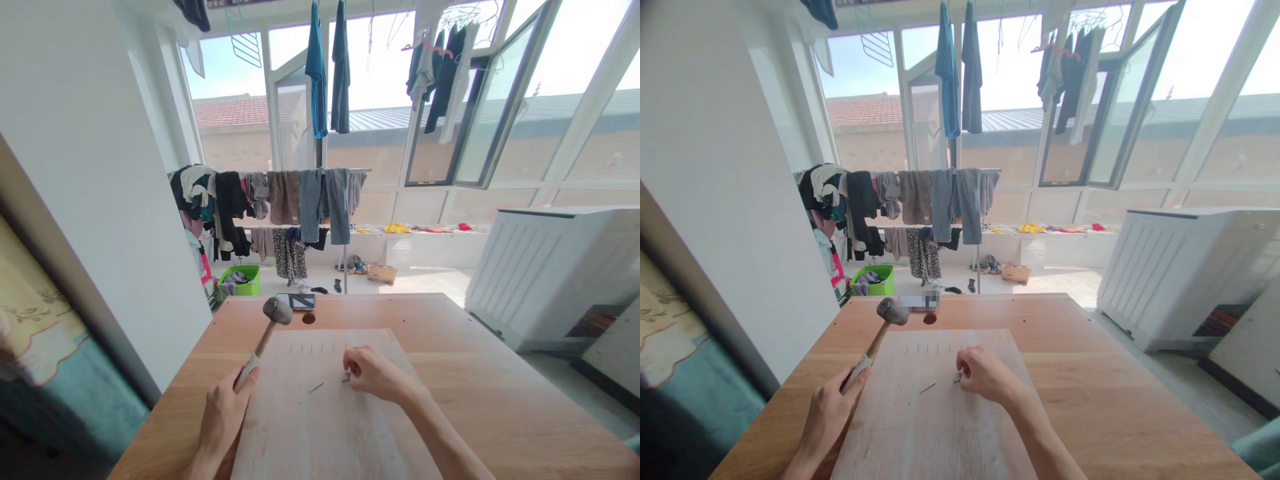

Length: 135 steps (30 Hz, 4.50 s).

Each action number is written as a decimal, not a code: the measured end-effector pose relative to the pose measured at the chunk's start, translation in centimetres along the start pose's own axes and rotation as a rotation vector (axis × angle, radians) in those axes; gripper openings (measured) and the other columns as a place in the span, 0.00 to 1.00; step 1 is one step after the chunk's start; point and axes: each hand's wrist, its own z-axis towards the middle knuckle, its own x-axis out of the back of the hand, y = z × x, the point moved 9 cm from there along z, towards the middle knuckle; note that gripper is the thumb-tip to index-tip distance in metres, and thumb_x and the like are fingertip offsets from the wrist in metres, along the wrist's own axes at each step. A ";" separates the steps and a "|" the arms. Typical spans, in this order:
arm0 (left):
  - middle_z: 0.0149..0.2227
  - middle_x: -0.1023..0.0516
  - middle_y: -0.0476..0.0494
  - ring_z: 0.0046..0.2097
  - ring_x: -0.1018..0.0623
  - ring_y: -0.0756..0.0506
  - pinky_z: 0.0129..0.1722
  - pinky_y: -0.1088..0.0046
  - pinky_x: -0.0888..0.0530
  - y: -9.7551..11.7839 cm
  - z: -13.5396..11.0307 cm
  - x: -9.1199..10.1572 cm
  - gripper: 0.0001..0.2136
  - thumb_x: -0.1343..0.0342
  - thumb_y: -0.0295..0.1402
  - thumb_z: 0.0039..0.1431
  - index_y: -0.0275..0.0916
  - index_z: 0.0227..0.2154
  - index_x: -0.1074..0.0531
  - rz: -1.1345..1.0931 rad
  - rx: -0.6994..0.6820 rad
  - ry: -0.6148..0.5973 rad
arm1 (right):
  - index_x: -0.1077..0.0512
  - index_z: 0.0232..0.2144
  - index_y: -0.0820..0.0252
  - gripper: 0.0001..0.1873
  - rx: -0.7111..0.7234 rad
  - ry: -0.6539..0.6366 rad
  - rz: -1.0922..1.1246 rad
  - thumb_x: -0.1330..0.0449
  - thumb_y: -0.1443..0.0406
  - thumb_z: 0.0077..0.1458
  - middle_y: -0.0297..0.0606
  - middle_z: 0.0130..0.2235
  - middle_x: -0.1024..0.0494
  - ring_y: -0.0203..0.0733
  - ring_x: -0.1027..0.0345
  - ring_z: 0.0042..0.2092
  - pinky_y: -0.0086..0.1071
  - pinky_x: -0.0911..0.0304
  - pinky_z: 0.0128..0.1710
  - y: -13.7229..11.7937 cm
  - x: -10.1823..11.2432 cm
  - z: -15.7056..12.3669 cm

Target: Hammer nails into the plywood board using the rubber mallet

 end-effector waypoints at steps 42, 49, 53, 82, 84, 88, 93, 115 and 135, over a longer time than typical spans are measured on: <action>0.28 0.19 0.47 0.32 0.20 0.44 0.32 0.76 0.30 0.1 -0.2 -0.3 0.19 0.53 0.52 0.63 0.44 0.31 0.24 0.026 -0.019 -0.014 | 0.27 0.36 0.58 0.21 -0.108 -0.157 -0.139 0.44 0.75 0.35 0.36 0.30 0.22 0.40 0.32 0.32 0.29 0.52 0.28 -0.4 -1.3 -0.9; 0.29 0.18 0.46 0.33 0.19 0.43 0.32 0.77 0.29 0.2 -0.1 -0.2 0.19 0.51 0.52 0.61 0.45 0.31 0.24 0.023 -0.037 -0.002 | 0.29 0.29 0.57 0.11 -0.022 0.136 -0.038 0.46 0.73 0.42 0.33 0.28 0.24 0.37 0.34 0.31 0.28 0.47 0.31 0.4 1.7 -0.2; 0.29 0.18 0.47 0.33 0.19 0.44 0.32 0.77 0.29 -0.1 -0.1 -0.4 0.18 0.51 0.52 0.61 0.46 0.32 0.23 0.019 -0.025 -0.013 | 0.30 0.27 0.57 0.05 -0.068 0.442 0.089 0.46 0.68 0.47 0.33 0.29 0.24 0.37 0.33 0.30 0.29 0.41 0.34 4.4 4.2 0.0; 0.34 0.16 0.44 0.39 0.17 0.40 0.34 0.75 0.28 0.1 -0.1 -0.2 0.19 0.51 0.53 0.61 0.45 0.32 0.23 0.034 -0.035 -0.006 | 0.26 0.35 0.57 0.10 -0.123 0.357 0.300 0.43 0.62 0.51 0.34 0.34 0.21 0.37 0.30 0.31 0.31 0.34 0.35 8.7 1.0 0.9; 0.34 0.15 0.44 0.39 0.17 0.40 0.34 0.74 0.27 0.3 -0.3 -0.3 0.20 0.51 0.53 0.61 0.44 0.33 0.22 0.028 -0.046 -0.003 | 0.26 0.37 0.56 0.11 -0.128 0.360 0.304 0.43 0.62 0.50 0.33 0.34 0.21 0.37 0.31 0.31 0.31 0.34 0.35 8.9 1.0 1.0; 0.37 0.15 0.42 0.40 0.17 0.39 0.36 0.73 0.26 1.9 -0.8 -0.7 0.21 0.51 0.53 0.61 0.43 0.36 0.22 -0.012 -0.076 -0.044 | 0.27 0.39 0.56 0.13 -0.133 0.337 0.303 0.43 0.62 0.50 0.34 0.34 0.21 0.37 0.31 0.31 0.31 0.34 0.35 8.8 0.9 1.1; 0.32 0.17 0.45 0.35 0.19 0.44 0.34 0.75 0.29 7.1 -1.6 -1.9 0.20 0.51 0.51 0.63 0.42 0.37 0.23 -0.042 -0.158 -0.175 | 0.27 0.39 0.57 0.13 -0.143 0.336 0.298 0.43 0.62 0.50 0.34 0.34 0.22 0.39 0.30 0.31 0.32 0.34 0.35 8.3 1.1 1.0; 0.31 0.18 0.44 0.36 0.19 0.42 0.30 0.74 0.37 12.4 -1.0 -7.8 0.13 0.46 0.45 0.62 0.43 0.35 0.22 0.220 -0.266 -0.323 | 0.36 0.55 0.60 0.30 -0.153 0.399 0.237 0.43 0.68 0.46 0.35 0.32 0.21 0.39 0.30 0.30 0.30 0.37 0.34 7.4 2.2 0.4; 0.30 0.19 0.48 0.32 0.21 0.46 0.31 0.77 0.33 10.1 -0.6 -4.4 0.16 0.49 0.48 0.63 0.43 0.35 0.23 0.045 -0.185 -0.225 | 0.44 0.63 0.56 0.39 -0.122 0.402 0.275 0.41 0.65 0.48 0.33 0.36 0.21 0.43 0.27 0.36 0.39 0.33 0.44 8.4 1.4 0.5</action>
